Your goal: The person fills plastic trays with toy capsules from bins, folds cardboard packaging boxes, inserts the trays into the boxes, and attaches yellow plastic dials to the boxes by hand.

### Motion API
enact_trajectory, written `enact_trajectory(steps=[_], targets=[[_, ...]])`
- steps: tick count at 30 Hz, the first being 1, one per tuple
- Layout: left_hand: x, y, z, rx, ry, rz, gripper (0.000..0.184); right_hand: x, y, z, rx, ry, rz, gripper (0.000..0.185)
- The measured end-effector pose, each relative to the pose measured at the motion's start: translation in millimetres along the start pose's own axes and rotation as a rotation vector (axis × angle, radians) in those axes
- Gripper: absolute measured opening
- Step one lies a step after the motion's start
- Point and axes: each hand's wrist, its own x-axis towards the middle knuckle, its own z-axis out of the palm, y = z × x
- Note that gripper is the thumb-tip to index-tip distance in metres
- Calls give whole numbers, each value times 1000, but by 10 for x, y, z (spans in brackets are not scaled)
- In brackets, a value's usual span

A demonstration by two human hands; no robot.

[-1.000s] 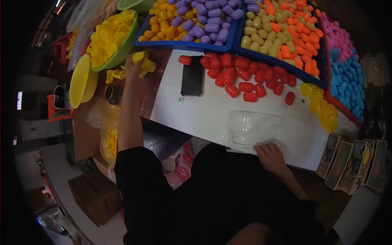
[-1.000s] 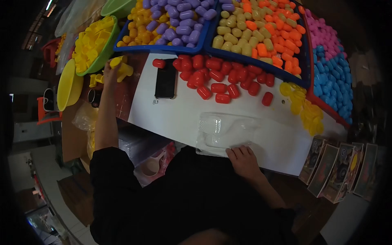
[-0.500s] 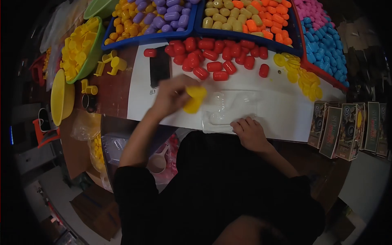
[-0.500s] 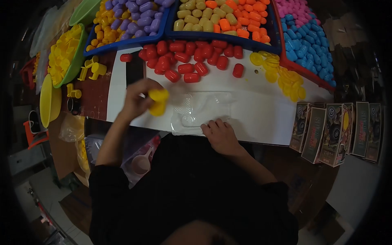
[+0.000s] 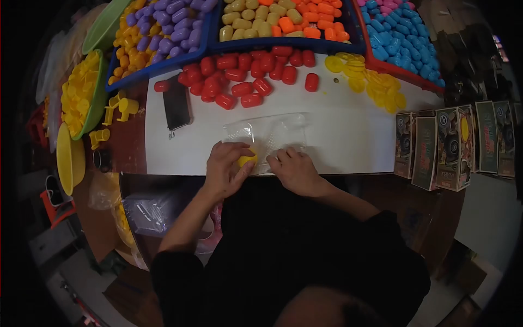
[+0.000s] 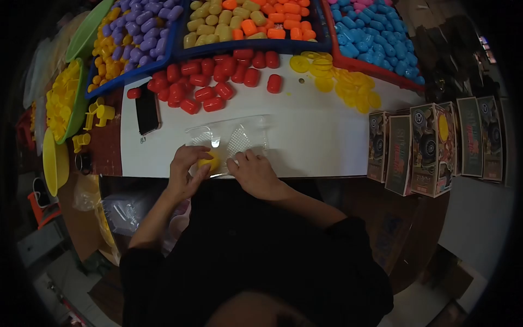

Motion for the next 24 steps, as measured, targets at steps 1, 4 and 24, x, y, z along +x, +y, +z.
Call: enact_trajectory(steps=[1,4,24], targets=[[-68,-2,212,-6,162,-118,21,19,40,-65,98,-40,-29,28],[-136,6,628,-46,466,-188,9,151,406,-334,443,309,-156,32],[-113,-325,560,-241,510,-190,8,881,2212,-1551,69,576,260,31]])
